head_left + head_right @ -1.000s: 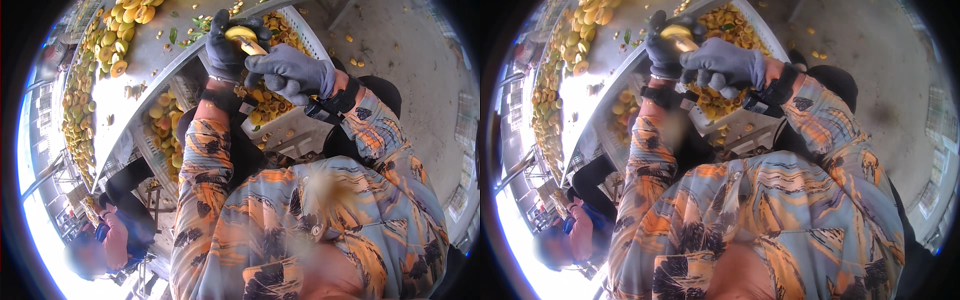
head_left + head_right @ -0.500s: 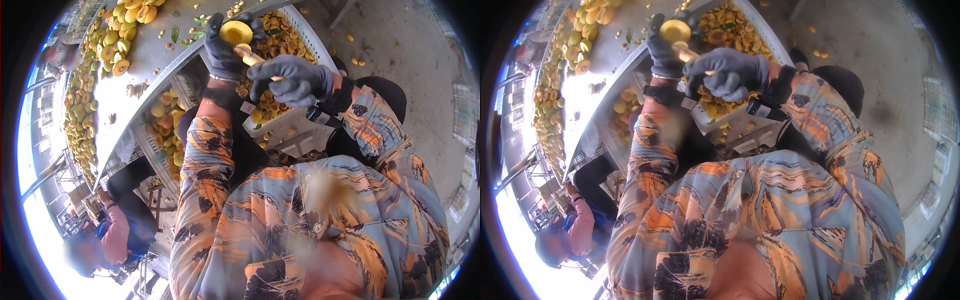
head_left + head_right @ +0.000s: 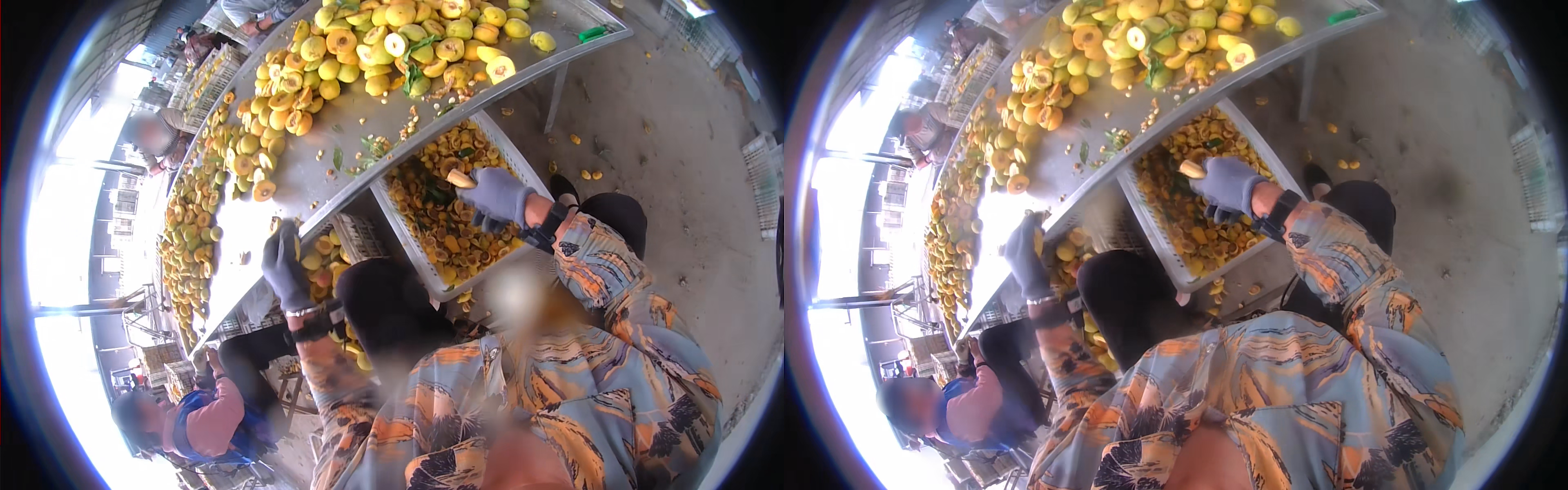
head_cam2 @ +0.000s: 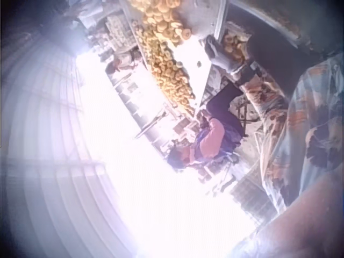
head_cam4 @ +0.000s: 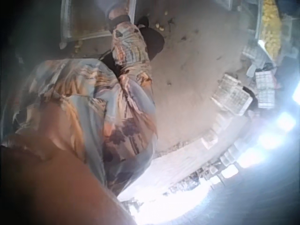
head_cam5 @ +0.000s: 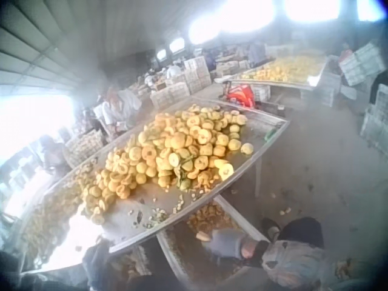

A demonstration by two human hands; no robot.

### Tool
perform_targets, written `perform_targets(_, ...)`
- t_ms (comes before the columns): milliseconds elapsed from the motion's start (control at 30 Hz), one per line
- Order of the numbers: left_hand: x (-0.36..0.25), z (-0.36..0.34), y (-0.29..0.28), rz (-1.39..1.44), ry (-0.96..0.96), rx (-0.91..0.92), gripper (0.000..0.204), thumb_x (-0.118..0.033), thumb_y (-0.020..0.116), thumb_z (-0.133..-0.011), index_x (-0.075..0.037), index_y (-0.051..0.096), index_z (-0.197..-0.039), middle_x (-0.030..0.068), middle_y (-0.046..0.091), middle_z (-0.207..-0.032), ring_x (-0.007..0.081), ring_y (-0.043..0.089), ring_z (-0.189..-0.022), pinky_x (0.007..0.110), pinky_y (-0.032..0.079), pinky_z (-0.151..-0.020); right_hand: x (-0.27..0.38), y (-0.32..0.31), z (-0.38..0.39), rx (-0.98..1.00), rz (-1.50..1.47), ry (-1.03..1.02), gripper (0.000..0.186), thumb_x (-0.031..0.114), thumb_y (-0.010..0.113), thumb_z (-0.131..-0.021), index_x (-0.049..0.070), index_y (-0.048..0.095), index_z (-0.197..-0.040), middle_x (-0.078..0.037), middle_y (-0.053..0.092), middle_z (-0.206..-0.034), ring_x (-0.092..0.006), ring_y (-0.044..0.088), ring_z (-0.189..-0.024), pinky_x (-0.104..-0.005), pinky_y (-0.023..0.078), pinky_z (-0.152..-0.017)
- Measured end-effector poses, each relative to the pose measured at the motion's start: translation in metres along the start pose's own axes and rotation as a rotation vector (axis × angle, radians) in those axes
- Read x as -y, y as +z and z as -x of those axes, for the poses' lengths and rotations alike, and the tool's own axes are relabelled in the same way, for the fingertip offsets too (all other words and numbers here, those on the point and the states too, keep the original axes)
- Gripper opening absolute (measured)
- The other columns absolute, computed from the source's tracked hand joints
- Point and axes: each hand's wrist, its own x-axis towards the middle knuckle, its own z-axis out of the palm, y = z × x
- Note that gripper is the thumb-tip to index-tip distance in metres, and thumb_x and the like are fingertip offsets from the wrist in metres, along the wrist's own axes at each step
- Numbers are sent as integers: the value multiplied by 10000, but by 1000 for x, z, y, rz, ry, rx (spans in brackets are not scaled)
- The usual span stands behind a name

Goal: Slicing fruit in half and removing pits at a processing table.

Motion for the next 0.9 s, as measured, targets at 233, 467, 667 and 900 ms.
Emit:
perform_targets(233, -8, -42, 31, -19, -13, 141, 340, -124, 676, -874, -17, 657, -1196, 140, 694, -1111, 252, 664, -1012, 355, 516, -896, -2, 17, -9, -196, -30, -288, 375, 328, 580, -955, -23, 583, -1086, -95, 691, -673, -179, 669, -504, -298, 539, -470)
perform_targets(467, -107, -168, 233, -330, 136, 583, 584, -421, 707, -796, -46, 616, -1234, 167, 662, -1193, 329, 636, -1094, 388, 479, -946, -2, 1, -13, -234, -158, -246, 389, 354, 580, -957, -21, 573, -1063, -96, 682, -665, -188, 668, -512, -312, 528, -486)
perform_targets(667, -83, -200, 313, -314, 46, 544, 796, -409, 810, -674, -14, 507, -1295, 202, 654, -1187, 337, 626, -1118, 395, 484, -950, 5, 3, -17, -246, -170, -202, 370, 351, 574, -961, -13, 570, -1029, -89, 679, -666, -180, 653, -496, -315, 522, -481)
perform_targets(900, -80, -188, 265, 51, -56, 686, 833, -151, 859, -654, -9, 442, -1361, 188, 654, -1130, 287, 655, -1037, 381, 535, -885, -6, -6, -25, -388, -124, -309, 356, 352, 605, -943, 1, 586, -995, -89, 673, -654, -191, 650, -491, -324, 512, -474)
